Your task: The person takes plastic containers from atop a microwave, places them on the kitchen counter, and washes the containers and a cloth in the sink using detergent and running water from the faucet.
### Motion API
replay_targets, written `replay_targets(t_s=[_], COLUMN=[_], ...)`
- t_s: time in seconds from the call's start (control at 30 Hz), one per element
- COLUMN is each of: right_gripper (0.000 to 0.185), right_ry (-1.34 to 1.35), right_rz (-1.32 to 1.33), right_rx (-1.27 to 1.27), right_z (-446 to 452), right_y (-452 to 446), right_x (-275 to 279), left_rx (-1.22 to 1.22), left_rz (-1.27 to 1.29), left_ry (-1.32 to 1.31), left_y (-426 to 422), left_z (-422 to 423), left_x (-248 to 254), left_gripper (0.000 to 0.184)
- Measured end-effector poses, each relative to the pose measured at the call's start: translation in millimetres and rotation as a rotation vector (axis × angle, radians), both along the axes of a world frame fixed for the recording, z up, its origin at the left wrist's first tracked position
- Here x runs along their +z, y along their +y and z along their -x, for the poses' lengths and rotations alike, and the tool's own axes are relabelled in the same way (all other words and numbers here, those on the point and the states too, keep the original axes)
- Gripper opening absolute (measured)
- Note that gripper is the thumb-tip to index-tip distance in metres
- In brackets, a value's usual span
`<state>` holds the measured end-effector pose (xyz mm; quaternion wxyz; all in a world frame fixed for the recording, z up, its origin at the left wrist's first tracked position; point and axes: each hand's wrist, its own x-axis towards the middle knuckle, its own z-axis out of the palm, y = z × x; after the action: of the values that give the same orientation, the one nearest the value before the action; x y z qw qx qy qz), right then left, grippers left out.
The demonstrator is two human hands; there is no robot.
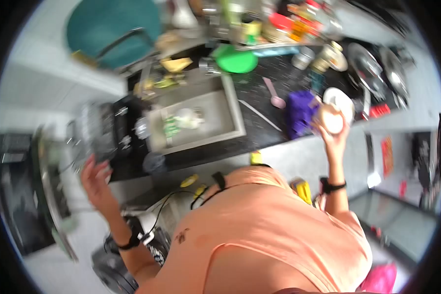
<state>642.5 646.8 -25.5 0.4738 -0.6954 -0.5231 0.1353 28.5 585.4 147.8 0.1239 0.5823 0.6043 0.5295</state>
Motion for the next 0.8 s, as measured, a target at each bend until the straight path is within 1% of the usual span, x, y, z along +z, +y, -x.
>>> replay_targets(t_s=[0.03,0.07,0.1,0.17,0.27,0.3,0.37,0.43,0.5,0.57,0.63,0.7,0.8], right_gripper=[0.087,0.088,0.089,0.094,0.093,0.093,0.094,0.094,0.094,0.095,0.095,0.095,0.097], right_ry=[-0.073,0.004,0.045,0.101,0.126,-0.036,0.073,0.078,-0.006,-0.037,-0.044,-0.007,-0.015], right_rz=[-0.007,-0.057,-0.032,-0.055,-0.077,-0.054,-0.028,-0.080,-0.007,-0.028,0.003,0.074,0.087], right_rx=[-0.044,-0.035,-0.051,-0.073,-0.082,-0.055,0.044,0.175,0.243,0.329,0.414,0.429,0.447], right_z=[-18,-31,-38,-53,-60,-64,-73,-73,-65,-68,-61,-56,-55], right_y=[1,3,4,7,21,32,66,110,150,192,220,242,262], right_x=[-9,-18,-14,-19,-29,-31,-54,-69,-71,-108,-114,-123,-135], left_rx=[0.005,0.022,0.053,0.054,0.051,0.057,0.072,0.038,0.035,0.032,0.053,0.078,0.136], left_rz=[0.005,0.039,0.063,0.091,0.112,0.117,0.123,0.149,0.154,0.156,0.205,0.216,0.243], left_ry=[0.058,0.052,0.057,0.072,0.038,0.007,-0.021,-0.006,0.004,0.009,0.048,0.046,0.057], left_y=[2,4,7,13,26,31,38,44,45,45,37,26,13], left_z=[-6,-20,-32,-49,-63,-70,-82,-94,-107,-121,-130,-131,-138], left_x=[-2,-1,0,-3,-13,-15,-16,-17,-16,-16,-15,-16,-15], left_gripper=[0.029,0.030,0.030,0.030,0.029,0.029,0.028,0.029,0.030,0.031,0.032,0.032,0.032])
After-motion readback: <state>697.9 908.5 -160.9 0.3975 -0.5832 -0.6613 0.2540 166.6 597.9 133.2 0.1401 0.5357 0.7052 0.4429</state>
